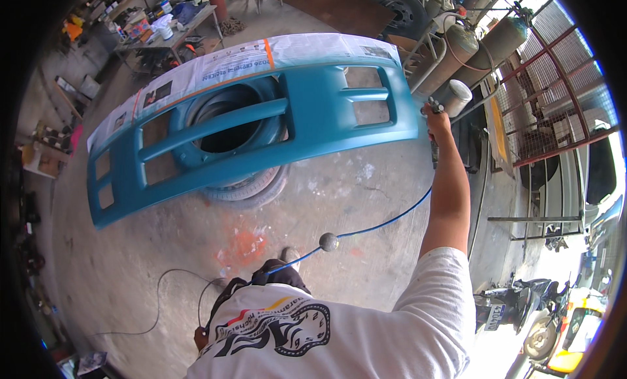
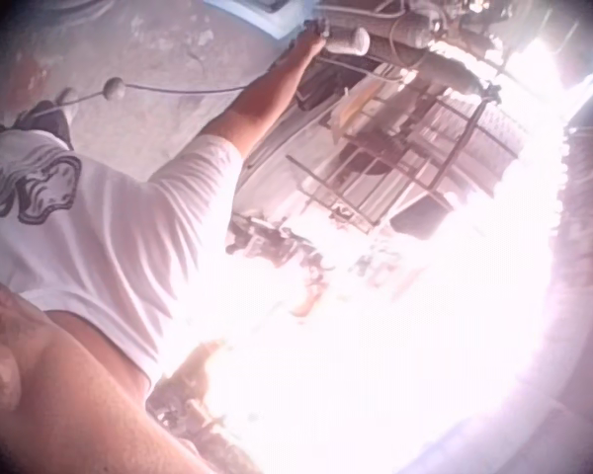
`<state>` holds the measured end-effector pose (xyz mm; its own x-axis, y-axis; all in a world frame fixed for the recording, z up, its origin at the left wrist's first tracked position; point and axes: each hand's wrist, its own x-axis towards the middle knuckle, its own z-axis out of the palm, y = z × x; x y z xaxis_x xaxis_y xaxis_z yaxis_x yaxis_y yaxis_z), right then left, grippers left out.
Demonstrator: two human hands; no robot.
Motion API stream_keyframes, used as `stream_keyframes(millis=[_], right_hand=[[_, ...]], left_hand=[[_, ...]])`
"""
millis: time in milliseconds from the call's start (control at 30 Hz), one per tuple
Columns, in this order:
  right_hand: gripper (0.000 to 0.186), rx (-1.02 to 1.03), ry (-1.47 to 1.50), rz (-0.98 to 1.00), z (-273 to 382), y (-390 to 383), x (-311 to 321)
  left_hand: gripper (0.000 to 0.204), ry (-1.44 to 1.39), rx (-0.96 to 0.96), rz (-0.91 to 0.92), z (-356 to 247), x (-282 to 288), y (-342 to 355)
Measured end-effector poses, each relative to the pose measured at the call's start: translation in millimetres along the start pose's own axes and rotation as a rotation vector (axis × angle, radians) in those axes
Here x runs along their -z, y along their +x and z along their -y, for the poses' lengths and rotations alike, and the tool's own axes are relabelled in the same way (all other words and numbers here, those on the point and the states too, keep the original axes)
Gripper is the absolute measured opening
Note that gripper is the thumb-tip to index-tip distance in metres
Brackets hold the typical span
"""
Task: The person uses a spray gun to apply paint to a teal car bumper propped on stacked tires. After finishing the coat, they walk to a workbench, open paint cans, and pour paint into the spray gun cup.
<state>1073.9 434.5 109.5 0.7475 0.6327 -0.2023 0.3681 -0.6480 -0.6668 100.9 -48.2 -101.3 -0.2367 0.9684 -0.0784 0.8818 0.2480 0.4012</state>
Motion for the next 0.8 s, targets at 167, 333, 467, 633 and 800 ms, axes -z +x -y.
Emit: stream_keyframes(millis=[167,333,467,633,800], right_hand=[[0.056,0.018,0.068,0.219,75.5,-81.3,-42.3],[0.051,0.078,0.042,0.348,148.9,-166.4,-104.7],[0.051,0.089,0.056,0.445,198.0,-246.0,-163.2],[0.048,0.105,0.06,0.523,264.1,-355.4,-237.2],[0.045,0.096,0.038,0.589,313.9,-458.5,-320.3]], left_hand=[[0.016,0.189,0.264,0.211,28.0,9.5,-11.7],[0.036,0.306,0.571,0.392,69.5,12.9,-36.1],[0.059,0.295,0.885,0.358,110.8,24.7,-58.5],[0.074,0.212,1.191,0.072,182.1,43.4,-83.1],[0.064,0.184,1.01,0.013,311.2,59.3,-126.2]])
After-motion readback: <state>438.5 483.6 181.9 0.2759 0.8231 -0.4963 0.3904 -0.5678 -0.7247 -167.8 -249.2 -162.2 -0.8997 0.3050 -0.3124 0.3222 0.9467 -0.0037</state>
